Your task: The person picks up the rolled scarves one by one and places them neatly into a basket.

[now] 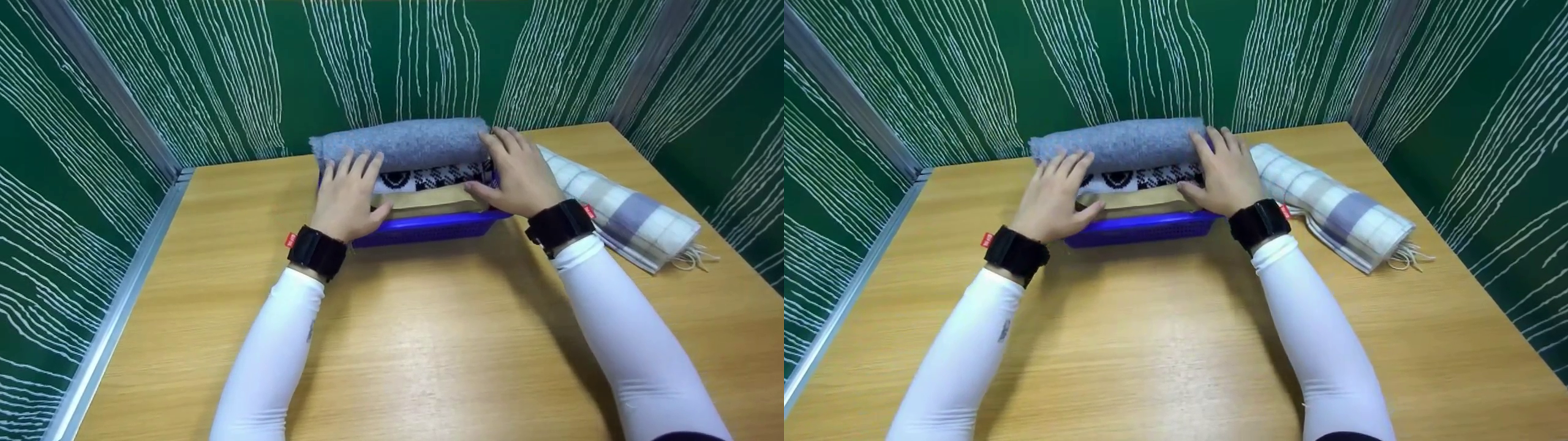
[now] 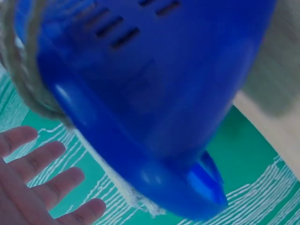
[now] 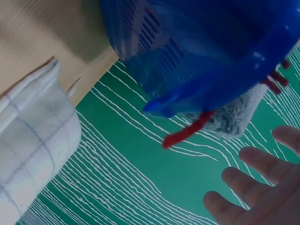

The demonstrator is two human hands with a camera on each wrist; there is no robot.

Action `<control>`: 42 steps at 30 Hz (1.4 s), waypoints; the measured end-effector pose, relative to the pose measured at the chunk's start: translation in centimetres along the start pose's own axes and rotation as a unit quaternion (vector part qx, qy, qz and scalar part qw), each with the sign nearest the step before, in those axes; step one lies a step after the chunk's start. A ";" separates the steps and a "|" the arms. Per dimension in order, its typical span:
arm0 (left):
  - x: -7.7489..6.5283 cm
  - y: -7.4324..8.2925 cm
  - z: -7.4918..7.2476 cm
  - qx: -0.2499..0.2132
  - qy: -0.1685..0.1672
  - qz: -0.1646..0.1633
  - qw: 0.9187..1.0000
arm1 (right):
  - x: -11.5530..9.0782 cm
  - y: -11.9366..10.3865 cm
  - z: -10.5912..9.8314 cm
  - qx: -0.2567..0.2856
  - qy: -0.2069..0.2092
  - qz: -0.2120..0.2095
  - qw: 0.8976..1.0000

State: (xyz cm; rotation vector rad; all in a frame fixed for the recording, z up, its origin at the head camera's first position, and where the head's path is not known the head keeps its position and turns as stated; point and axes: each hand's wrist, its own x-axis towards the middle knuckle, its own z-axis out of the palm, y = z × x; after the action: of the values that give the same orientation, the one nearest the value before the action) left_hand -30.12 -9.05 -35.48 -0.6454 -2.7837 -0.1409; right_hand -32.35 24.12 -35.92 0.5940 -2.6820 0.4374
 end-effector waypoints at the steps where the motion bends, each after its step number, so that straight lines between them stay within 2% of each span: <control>1: -0.1 0.2 0.0 0.000 0.002 0.002 1.000 | -0.2 0.0 0.0 0.002 0.004 -0.001 1.000; 9: -0.9 1.1 0.6 0.004 0.020 0.012 1.000 | -1.3 -0.2 0.1 0.017 0.033 -0.013 0.999; 16: -1.5 1.7 1.0 0.004 0.022 0.018 1.000 | -2.0 -0.1 0.6 0.017 0.053 -0.020 0.998; 22: -2.1 2.1 1.5 0.002 0.030 0.012 0.999 | -2.5 -0.1 0.9 0.021 0.047 -0.008 0.999; 31: -2.3 3.1 1.8 0.003 0.032 0.032 0.999 | -3.2 -0.1 0.7 0.027 0.044 0.003 0.999; 42: -2.0 4.7 2.2 0.025 0.030 0.056 0.998 | -4.0 1.1 0.2 0.021 0.047 0.006 0.999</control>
State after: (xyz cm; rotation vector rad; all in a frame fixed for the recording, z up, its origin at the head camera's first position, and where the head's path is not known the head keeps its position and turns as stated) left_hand -26.84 -5.32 -38.05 -0.7700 -2.6770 -0.0649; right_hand -29.49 26.36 -37.93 0.5553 -2.5932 0.5143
